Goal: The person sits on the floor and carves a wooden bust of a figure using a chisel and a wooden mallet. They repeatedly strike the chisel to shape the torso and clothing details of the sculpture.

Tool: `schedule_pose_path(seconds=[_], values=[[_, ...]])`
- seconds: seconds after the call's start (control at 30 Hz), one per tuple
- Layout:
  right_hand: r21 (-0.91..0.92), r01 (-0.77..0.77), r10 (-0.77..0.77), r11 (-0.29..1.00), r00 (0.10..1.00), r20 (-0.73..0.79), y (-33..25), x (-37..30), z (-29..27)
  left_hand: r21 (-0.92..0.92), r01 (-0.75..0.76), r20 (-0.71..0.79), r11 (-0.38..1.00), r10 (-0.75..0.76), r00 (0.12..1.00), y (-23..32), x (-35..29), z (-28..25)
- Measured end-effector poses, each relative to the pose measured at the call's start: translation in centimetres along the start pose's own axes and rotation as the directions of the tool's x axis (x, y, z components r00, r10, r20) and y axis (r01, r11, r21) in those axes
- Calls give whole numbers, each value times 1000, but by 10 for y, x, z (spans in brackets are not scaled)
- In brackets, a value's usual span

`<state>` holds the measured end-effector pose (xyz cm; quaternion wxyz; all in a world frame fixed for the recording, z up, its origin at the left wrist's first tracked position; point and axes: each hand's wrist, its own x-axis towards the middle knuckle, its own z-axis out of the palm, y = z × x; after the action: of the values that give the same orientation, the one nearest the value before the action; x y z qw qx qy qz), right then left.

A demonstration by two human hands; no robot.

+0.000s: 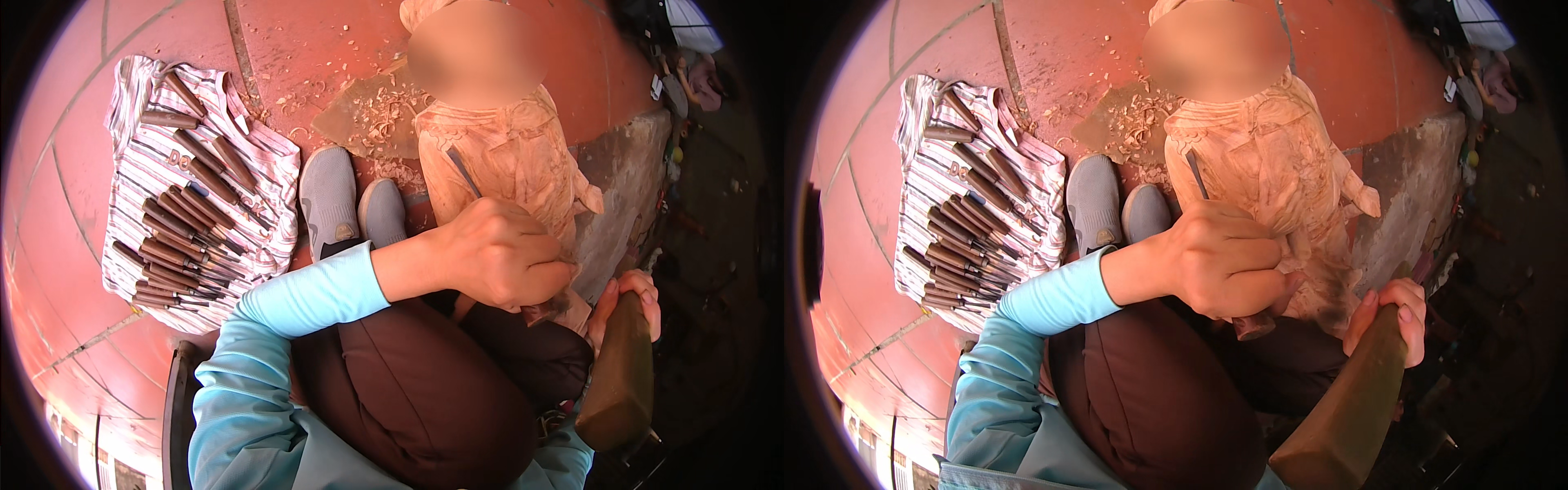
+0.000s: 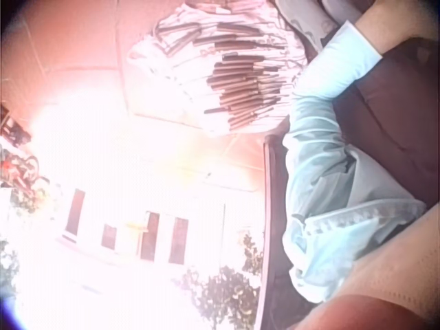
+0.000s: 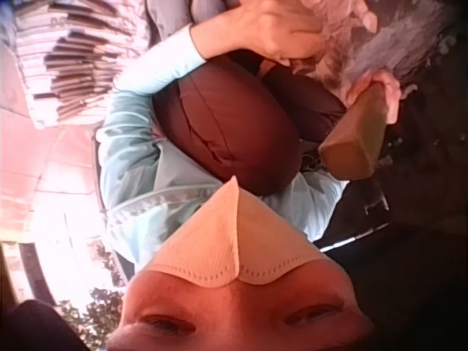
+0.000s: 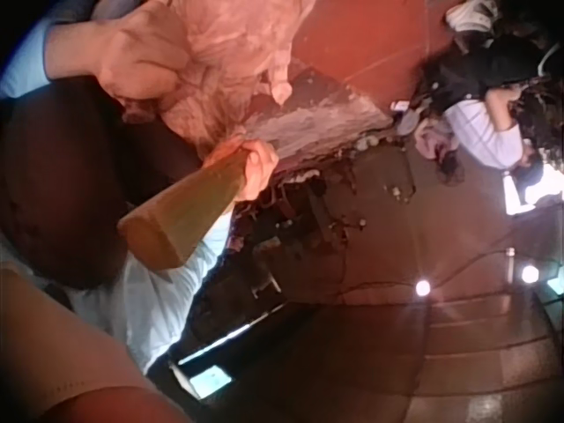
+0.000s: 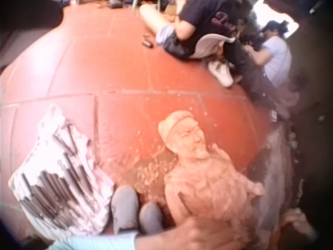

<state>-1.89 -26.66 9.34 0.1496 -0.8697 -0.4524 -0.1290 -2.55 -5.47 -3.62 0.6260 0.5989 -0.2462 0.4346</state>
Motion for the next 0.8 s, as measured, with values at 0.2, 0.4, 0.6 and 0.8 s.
schedule_pose_path(seconds=[0.2, 0.4, 0.6, 0.8], values=[[17, 5, -4, 1000, 999, -53, -8, 6, 1, -57, -67, -25, 996, 65, 998, -6, -7, -10], [-295, 151, -120, 943, 985, 121, -10, 18, 0, -81, -86, -79, 993, 80, 994, -10, -11, -11], [-334, 125, -75, 934, 985, 158, -14, 20, -1, -118, -46, -64, 992, 39, 997, -3, -16, -28], [-207, 54, -40, 977, 997, 71, -8, 10, 1, -34, -64, -8, 997, 64, 998, 11, -4, -9]])
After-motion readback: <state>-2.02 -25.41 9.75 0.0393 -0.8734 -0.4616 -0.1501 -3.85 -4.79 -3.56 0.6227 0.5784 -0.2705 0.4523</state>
